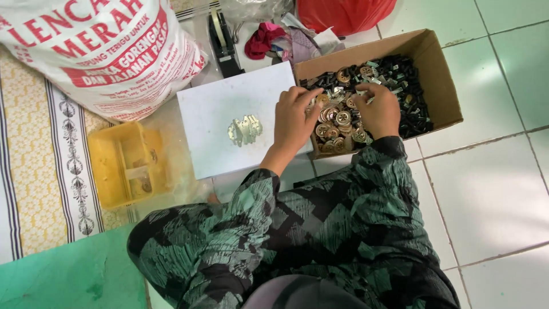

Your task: Sorting small items from a large cardboard box and placing them into small plastic bags

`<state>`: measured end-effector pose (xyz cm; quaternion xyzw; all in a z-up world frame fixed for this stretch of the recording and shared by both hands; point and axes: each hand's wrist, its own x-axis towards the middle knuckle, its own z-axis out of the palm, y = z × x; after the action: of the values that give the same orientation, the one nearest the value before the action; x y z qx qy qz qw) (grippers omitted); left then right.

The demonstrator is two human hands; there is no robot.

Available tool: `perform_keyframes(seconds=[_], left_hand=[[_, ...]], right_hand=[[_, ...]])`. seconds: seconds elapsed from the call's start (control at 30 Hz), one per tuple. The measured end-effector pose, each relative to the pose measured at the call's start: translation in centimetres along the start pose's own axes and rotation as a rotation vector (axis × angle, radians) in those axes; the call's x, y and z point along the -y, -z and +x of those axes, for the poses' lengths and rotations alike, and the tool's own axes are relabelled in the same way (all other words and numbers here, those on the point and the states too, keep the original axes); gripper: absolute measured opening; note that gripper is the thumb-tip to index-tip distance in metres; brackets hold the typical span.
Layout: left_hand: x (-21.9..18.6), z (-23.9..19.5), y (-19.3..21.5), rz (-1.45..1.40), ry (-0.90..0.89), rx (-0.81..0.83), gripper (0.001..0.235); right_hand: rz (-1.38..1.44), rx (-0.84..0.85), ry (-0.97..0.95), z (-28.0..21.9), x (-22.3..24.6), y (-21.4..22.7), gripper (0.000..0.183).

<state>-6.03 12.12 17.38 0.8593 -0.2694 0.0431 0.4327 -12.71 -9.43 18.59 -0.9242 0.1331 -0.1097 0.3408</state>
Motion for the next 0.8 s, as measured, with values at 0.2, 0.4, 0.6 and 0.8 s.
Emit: perform_keyframes(seconds=[0.2, 0.4, 0.6, 0.8], left_hand=[[0.9, 4.1, -9.1, 0.016, 0.088, 0.262, 0.031], [3.2, 6.2, -16.2, 0.113, 0.181, 0.418, 0.034], [4.7, 6.5, -20.2, 0.129, 0.213, 0.49, 0.041], [5.5, 6.4, -21.7, 0.061, 0.279, 0.434, 0.038]], right_hand=[[-0.107, -0.114, -0.174, 1.5, -6.7, 0.0, 0.017], [-0.17, -0.016, -0.293, 2.4, -7.8, -2.0, 0.019], [-0.36, 0.173, -0.345, 3.9, -8.9, -4.1, 0.03], [-0.356, 0.196, -0.353, 4.2, -10.3, -5.7, 0.032]])
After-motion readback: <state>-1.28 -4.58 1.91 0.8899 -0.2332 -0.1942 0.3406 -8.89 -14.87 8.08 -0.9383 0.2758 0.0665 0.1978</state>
